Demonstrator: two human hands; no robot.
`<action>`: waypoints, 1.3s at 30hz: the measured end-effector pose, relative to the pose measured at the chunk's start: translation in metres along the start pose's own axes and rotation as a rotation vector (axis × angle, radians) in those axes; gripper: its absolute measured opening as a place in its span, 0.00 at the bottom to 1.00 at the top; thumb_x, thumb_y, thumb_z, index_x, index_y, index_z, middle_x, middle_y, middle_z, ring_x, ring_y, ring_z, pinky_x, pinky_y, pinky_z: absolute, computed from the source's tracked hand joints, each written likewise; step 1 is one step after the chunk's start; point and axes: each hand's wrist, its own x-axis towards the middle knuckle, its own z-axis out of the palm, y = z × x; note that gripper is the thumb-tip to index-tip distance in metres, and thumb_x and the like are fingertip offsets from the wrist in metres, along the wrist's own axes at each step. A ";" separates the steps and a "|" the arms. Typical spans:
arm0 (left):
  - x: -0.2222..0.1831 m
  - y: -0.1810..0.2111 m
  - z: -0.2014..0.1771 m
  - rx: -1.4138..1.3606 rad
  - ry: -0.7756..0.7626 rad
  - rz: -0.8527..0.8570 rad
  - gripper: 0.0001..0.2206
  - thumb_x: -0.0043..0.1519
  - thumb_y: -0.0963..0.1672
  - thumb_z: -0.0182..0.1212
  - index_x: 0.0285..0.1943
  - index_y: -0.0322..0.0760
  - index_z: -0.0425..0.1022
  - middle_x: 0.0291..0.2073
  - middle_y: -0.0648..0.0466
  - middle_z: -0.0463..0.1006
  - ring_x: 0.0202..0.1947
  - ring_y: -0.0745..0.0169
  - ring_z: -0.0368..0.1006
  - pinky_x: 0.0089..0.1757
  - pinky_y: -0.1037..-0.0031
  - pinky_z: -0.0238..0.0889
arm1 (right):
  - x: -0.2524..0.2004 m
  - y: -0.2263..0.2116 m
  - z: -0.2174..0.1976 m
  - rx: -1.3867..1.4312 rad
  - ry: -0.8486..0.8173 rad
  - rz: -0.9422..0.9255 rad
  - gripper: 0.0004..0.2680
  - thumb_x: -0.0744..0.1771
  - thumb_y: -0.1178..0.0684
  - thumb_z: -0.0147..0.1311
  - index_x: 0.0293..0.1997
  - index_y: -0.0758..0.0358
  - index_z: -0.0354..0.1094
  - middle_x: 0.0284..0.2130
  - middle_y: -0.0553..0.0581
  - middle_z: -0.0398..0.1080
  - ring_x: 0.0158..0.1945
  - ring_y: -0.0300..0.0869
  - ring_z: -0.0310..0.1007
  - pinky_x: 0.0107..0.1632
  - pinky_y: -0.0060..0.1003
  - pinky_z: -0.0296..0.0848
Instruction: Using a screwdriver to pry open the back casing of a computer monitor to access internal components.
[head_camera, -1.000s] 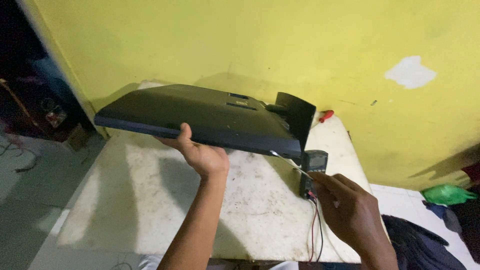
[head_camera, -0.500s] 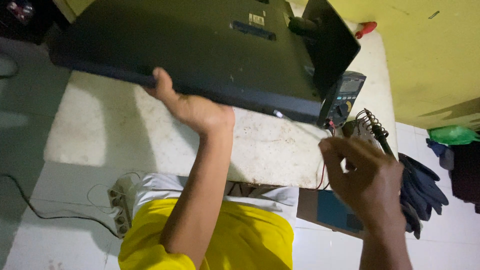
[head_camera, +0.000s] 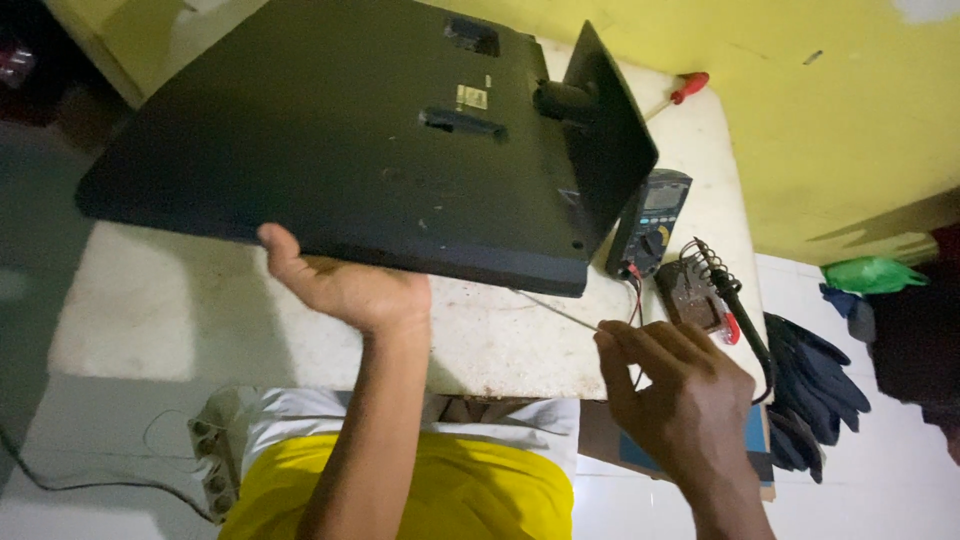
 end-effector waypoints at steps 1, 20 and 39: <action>-0.002 0.000 0.001 0.002 0.001 -0.009 0.32 0.53 0.51 0.57 0.69 0.36 0.68 0.63 0.33 0.73 0.59 0.29 0.71 0.58 0.43 0.65 | -0.003 0.000 0.002 -0.006 -0.002 0.006 0.04 0.68 0.51 0.60 0.34 0.48 0.78 0.24 0.47 0.73 0.30 0.44 0.73 0.28 0.39 0.64; 0.017 0.027 -0.078 0.123 0.082 -0.091 0.33 0.49 0.53 0.60 0.66 0.40 0.70 0.62 0.35 0.74 0.59 0.33 0.71 0.57 0.46 0.64 | -0.102 -0.052 0.071 0.342 -0.105 0.366 0.04 0.68 0.52 0.56 0.36 0.53 0.75 0.22 0.48 0.70 0.21 0.39 0.65 0.30 0.35 0.63; -0.003 0.018 -0.028 0.079 0.014 -0.126 0.32 0.51 0.52 0.57 0.66 0.38 0.72 0.60 0.35 0.77 0.56 0.31 0.74 0.57 0.44 0.66 | -0.089 -0.006 0.041 0.019 0.141 0.387 0.03 0.67 0.50 0.63 0.42 0.46 0.82 0.28 0.45 0.73 0.27 0.39 0.73 0.27 0.37 0.64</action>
